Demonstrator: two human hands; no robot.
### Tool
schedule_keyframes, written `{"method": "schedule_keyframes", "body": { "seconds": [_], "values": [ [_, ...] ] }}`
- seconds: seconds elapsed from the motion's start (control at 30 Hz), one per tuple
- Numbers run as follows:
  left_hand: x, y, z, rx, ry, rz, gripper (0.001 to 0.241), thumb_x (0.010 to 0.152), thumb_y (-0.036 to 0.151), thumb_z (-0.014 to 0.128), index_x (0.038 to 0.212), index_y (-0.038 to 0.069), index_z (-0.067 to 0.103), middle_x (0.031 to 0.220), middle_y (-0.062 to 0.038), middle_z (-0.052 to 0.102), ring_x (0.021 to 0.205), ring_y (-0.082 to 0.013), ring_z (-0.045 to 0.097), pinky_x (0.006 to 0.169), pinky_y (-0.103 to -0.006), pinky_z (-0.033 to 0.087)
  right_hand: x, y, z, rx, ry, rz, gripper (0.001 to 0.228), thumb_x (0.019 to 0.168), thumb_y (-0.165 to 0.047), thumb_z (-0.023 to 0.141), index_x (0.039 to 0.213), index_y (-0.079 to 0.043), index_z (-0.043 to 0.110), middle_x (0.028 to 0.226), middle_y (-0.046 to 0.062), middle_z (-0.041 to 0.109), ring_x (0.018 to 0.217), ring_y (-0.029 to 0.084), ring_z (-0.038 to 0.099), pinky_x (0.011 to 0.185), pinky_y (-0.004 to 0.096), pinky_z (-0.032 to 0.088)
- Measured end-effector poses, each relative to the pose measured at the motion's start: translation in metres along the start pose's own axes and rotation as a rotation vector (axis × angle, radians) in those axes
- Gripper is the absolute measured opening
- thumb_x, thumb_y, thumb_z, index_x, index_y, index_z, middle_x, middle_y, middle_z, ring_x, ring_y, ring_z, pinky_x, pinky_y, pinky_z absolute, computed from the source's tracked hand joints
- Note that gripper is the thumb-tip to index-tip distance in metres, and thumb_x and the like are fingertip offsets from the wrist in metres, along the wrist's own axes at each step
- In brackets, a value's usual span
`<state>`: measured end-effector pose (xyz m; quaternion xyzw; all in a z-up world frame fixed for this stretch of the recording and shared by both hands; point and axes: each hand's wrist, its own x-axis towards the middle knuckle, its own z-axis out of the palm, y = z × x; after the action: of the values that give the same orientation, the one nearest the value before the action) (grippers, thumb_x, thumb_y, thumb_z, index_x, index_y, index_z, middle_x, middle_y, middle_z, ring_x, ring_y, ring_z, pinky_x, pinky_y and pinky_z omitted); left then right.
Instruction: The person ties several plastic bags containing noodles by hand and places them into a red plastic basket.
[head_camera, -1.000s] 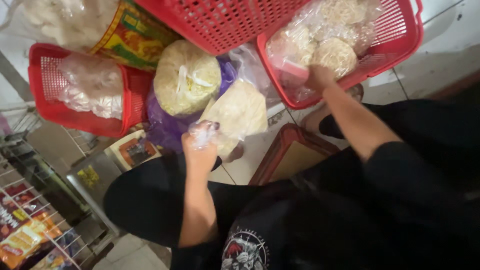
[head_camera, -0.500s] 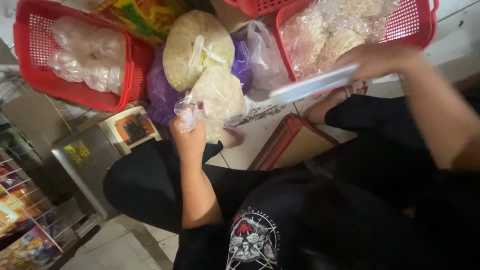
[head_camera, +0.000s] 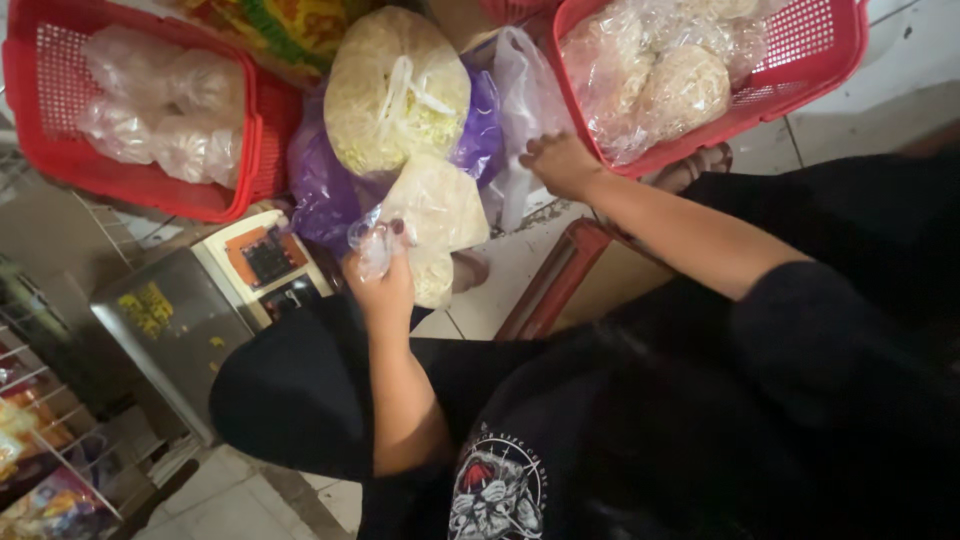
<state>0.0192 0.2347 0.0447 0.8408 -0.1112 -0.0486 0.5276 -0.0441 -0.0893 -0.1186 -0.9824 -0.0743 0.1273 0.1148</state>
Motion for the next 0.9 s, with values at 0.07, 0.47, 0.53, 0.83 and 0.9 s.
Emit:
{"method": "schedule_keyframes", "body": {
  "seconds": [0.07, 0.47, 0.53, 0.83, 0.9],
  "values": [
    [0.0, 0.011, 0.0, -0.002, -0.005, 0.011, 0.012, 0.093, 0.009, 0.072, 0.102, 0.0, 0.073, 0.088, -0.013, 0.073, 0.08, -0.0257, 0.072, 0.073, -0.0337, 0.056, -0.016, 0.022, -0.01, 0.225, 0.209, 0.116, 0.033, 0.081, -0.009, 0.059, 0.111, -0.013, 0.074, 0.119, 0.014, 0.072, 0.101, 0.035, 0.071, 0.084, 0.048, 0.058],
    [0.003, 0.101, 0.033, 0.092, -0.302, 0.068, 0.037, 0.076, 0.008, 0.092, 0.076, -0.001, 0.056, 0.066, -0.014, 0.057, 0.06, -0.0291, 0.049, 0.06, -0.0362, 0.048, -0.049, 0.153, 0.094, 0.319, -0.423, 0.217, 0.032, 0.086, -0.028, 0.07, 0.112, -0.01, 0.077, 0.108, 0.017, 0.076, 0.1, 0.033, 0.073, 0.086, 0.043, 0.057],
    [0.002, 0.098, 0.045, 0.108, -0.298, 0.058, 0.028, 0.084, 0.005, 0.085, 0.075, 0.0, 0.059, 0.069, -0.013, 0.062, 0.061, -0.0242, 0.058, 0.061, -0.0354, 0.048, -0.055, 0.17, 0.096, 0.472, -0.501, 0.244, 0.023, 0.09, -0.021, 0.065, 0.103, -0.008, 0.08, 0.103, 0.016, 0.078, 0.096, 0.031, 0.072, 0.085, 0.042, 0.056],
    [-0.021, 0.087, 0.112, -0.174, -0.537, 0.199, 0.037, 0.096, -0.007, 0.054, 0.133, -0.004, 0.06, 0.123, -0.022, 0.069, 0.108, -0.0266, 0.069, 0.092, -0.0352, 0.053, -0.107, 0.146, -0.168, 0.928, -0.454, 0.203, 0.037, 0.09, -0.019, 0.059, 0.125, -0.013, 0.067, 0.107, 0.004, 0.078, 0.102, 0.016, 0.072, 0.093, 0.036, 0.054],
    [-0.028, 0.076, 0.124, -0.209, -0.563, 0.221, 0.047, 0.094, -0.009, 0.051, 0.14, -0.004, 0.056, 0.127, -0.023, 0.068, 0.11, -0.0272, 0.069, 0.093, -0.0352, 0.053, -0.105, 0.071, -0.197, 1.058, -0.298, -0.223, 0.041, 0.095, -0.023, 0.064, 0.133, -0.009, 0.058, 0.118, 0.008, 0.071, 0.106, 0.021, 0.068, 0.09, 0.039, 0.054]
  ]
}}
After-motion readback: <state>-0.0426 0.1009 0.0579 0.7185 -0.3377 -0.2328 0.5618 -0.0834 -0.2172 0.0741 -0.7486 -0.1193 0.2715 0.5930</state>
